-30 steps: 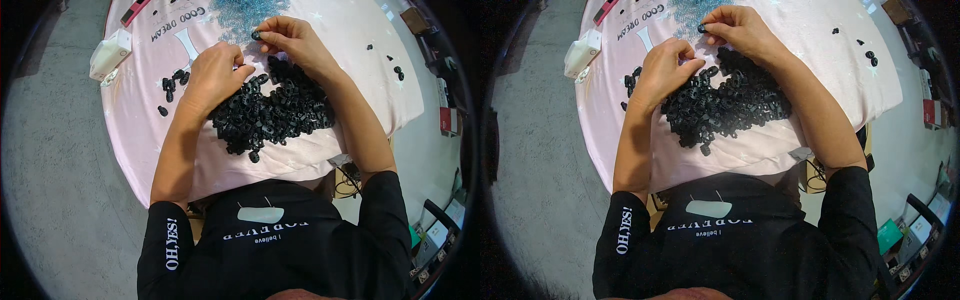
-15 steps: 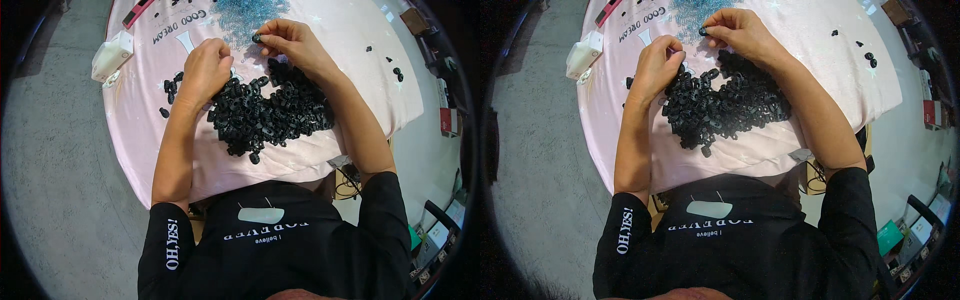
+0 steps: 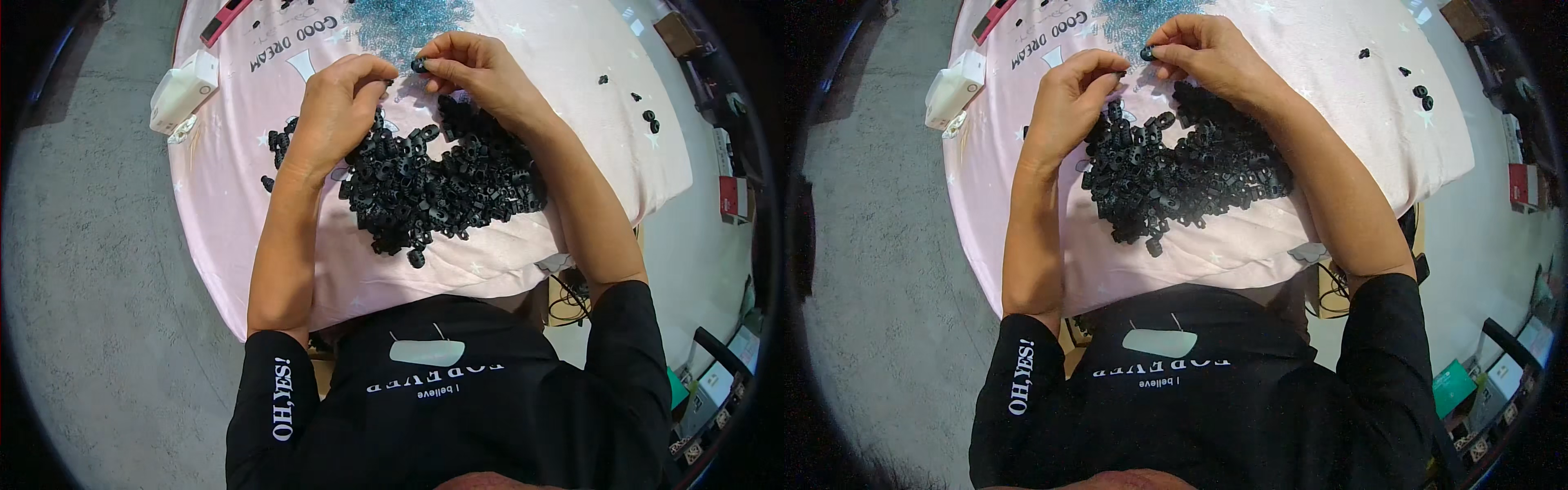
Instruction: Sort and manipulate small black and blue plastic components on a table.
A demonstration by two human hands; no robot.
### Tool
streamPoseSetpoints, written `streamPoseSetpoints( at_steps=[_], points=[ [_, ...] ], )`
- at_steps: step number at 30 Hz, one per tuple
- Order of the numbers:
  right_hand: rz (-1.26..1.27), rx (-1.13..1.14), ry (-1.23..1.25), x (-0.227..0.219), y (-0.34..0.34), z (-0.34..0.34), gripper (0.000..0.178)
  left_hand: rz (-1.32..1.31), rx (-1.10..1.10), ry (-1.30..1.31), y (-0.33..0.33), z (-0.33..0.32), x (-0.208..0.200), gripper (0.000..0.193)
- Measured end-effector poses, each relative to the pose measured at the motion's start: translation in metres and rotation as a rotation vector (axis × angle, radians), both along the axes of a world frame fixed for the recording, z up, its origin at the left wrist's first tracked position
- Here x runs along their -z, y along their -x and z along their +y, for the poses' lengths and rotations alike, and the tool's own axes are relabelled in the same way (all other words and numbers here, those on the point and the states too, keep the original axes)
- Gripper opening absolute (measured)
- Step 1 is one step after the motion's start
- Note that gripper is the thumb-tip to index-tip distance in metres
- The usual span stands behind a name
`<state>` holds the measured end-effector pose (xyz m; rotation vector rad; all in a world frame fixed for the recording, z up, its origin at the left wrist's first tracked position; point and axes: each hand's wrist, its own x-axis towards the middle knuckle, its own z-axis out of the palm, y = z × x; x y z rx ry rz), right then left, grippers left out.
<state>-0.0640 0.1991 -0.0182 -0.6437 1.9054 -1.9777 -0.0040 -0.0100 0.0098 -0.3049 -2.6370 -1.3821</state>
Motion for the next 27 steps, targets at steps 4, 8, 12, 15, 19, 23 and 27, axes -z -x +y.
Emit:
streamPoseSetpoints(
  at_steps=[4,8,12,15,19,23,27],
  points=[
    [-0.019,-0.026,0.01,-0.003,-0.002,0.0,0.019,-0.038,-0.023,-0.207,-0.003,0.011,-0.007,0.017],
    [-0.026,-0.091,0.013,-0.01,-0.004,-0.001,0.017,-0.07,-0.021,-0.24,-0.005,0.015,-0.01,0.015],
    [-0.023,-0.118,0.043,-0.007,-0.002,0.0,0.016,-0.061,-0.029,-0.252,-0.004,0.017,-0.01,0.014],
    [-0.011,-0.129,0.04,-0.005,-0.002,0.0,0.016,-0.086,-0.028,-0.29,-0.005,0.018,-0.011,0.014],
    [-0.003,-0.126,0.031,-0.008,-0.003,0.001,0.017,-0.108,-0.004,-0.317,-0.004,0.016,-0.009,0.015],
    [-0.011,-0.126,0.036,-0.009,-0.003,0.001,0.017,-0.267,0.008,-0.43,-0.004,0.013,-0.015,0.016],
    [0.011,-0.135,0.043,-0.006,-0.002,0.0,0.017,-0.286,0.017,-0.474,-0.004,0.015,-0.014,0.015]
  ],
)
